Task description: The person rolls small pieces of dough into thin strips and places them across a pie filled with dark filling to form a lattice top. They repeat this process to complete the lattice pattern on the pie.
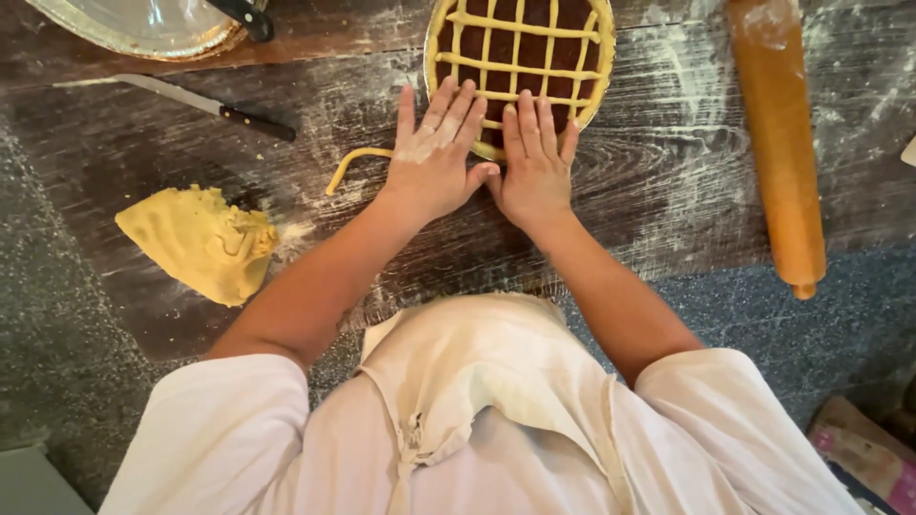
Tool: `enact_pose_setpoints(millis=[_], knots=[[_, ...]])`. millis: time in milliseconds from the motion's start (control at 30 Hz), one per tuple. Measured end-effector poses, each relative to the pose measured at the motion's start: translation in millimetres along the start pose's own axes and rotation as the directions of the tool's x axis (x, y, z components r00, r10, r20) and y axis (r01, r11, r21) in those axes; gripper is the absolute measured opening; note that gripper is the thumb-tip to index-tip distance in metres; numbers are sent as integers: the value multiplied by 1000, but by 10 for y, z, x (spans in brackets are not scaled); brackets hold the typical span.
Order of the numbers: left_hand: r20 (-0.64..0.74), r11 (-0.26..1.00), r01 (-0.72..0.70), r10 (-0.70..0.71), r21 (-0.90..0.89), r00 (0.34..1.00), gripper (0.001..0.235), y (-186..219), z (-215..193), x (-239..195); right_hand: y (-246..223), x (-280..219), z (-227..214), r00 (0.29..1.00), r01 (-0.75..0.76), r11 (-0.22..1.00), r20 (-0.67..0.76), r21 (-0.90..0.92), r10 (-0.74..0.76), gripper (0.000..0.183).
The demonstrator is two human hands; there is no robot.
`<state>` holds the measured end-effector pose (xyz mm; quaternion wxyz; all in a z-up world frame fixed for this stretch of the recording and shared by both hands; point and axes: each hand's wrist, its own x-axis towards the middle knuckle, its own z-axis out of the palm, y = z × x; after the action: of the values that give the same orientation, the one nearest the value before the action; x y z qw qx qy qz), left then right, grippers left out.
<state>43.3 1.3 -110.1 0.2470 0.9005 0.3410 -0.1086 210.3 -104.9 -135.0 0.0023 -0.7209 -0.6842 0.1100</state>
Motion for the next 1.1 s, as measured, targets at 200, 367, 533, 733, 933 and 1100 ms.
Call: enact_pose_setpoints(millis=[200, 367, 533, 733, 933, 1100], knots=[[-73, 998, -22, 26, 55, 997, 84, -20, 62, 96, -67, 105, 19, 999, 4, 1000, -50, 1, -4, 67], [-77, 998, -54, 51, -30, 996, 87, -39, 60, 58, -74, 130, 9, 1000, -10, 1000, 5, 13, 10, 72], [-67, 1000, -21, 21, -7, 998, 85, -38, -80, 240, -54, 355, -182, 999, -36, 998, 33, 49, 34, 68], [-46, 1000, 6, -5, 25, 999, 85, -47, -152, 330, -19, 501, -386, 987, -75, 995, 145, 60, 66, 74], [40, 997, 79, -78, -24, 996, 92, -105, -219, 242, 231, 371, -627, 894, -339, 941, 303, -26, 330, 89], [50, 995, 99, -98, -8, 994, 93, -117, -193, 278, 490, 378, -420, 951, -256, 967, 181, -1, 252, 90]])
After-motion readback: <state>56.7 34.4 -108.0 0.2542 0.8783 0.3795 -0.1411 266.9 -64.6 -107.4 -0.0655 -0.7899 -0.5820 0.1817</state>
